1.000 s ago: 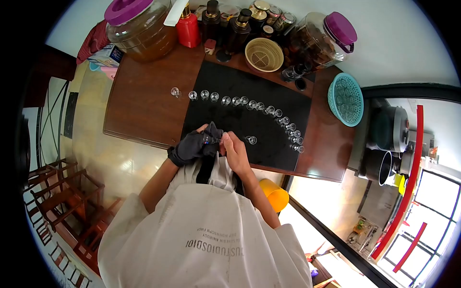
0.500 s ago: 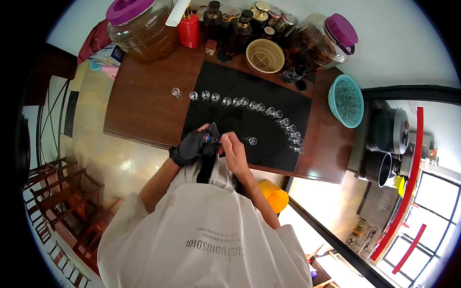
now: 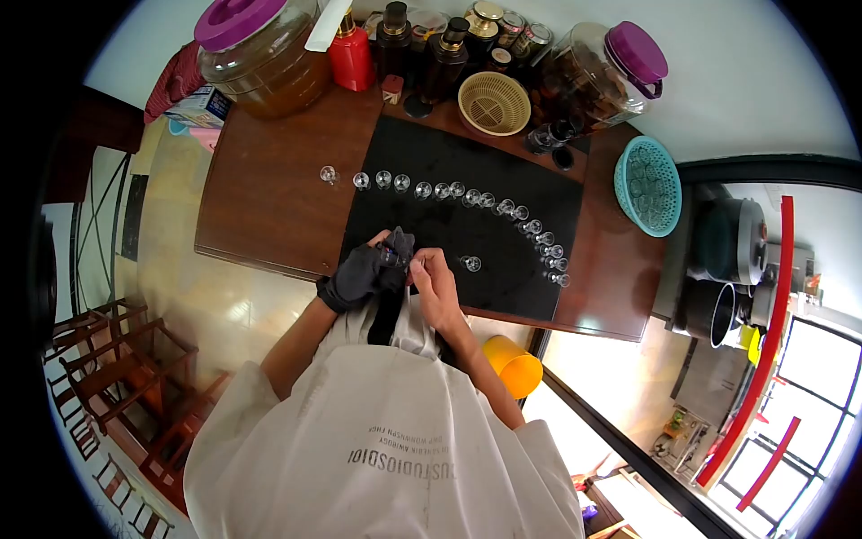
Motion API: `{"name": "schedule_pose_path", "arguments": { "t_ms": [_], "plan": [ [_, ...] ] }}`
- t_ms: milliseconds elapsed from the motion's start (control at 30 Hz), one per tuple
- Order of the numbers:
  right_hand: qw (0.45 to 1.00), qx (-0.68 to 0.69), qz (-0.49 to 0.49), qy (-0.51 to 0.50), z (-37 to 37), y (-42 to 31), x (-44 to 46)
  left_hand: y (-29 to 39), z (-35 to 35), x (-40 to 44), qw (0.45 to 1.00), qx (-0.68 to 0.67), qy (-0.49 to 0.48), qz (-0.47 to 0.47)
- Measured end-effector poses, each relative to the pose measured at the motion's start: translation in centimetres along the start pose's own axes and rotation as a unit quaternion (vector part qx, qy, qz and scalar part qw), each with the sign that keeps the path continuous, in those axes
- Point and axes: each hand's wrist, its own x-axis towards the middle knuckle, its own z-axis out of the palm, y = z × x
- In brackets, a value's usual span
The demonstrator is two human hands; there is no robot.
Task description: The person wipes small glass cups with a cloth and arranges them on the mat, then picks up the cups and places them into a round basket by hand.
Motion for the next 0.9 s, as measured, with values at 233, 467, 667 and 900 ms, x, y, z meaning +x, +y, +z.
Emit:
{"name": "schedule_pose_path", "arguments": {
  "t_ms": [233,467,667,900],
  "plan": [
    [0.995,-0.048,0.028,-0.080,-1.6,0.6,0.3,-0.5,0.0,-0.1,0.998,0.027,-0.034,-0.038],
    [0.997,-0.054,0.016,-0.061,-1.9,0.9,0.2,0.0,0.3,-0.2,0.995,0.093,-0.010,0.031],
    [1.000,0.001,-0.004,-0.012,-0.9,0.4,-0.1,-1.4,-0.6,-0.1,0.987,-0.106,-0.025,-0.114],
    [1.000,0.017,-0.019,0.013,0.1,0.1,-0.3,-0.8,0.1,-0.1,0.999,-0.028,-0.004,-0.043]
  ]
}}
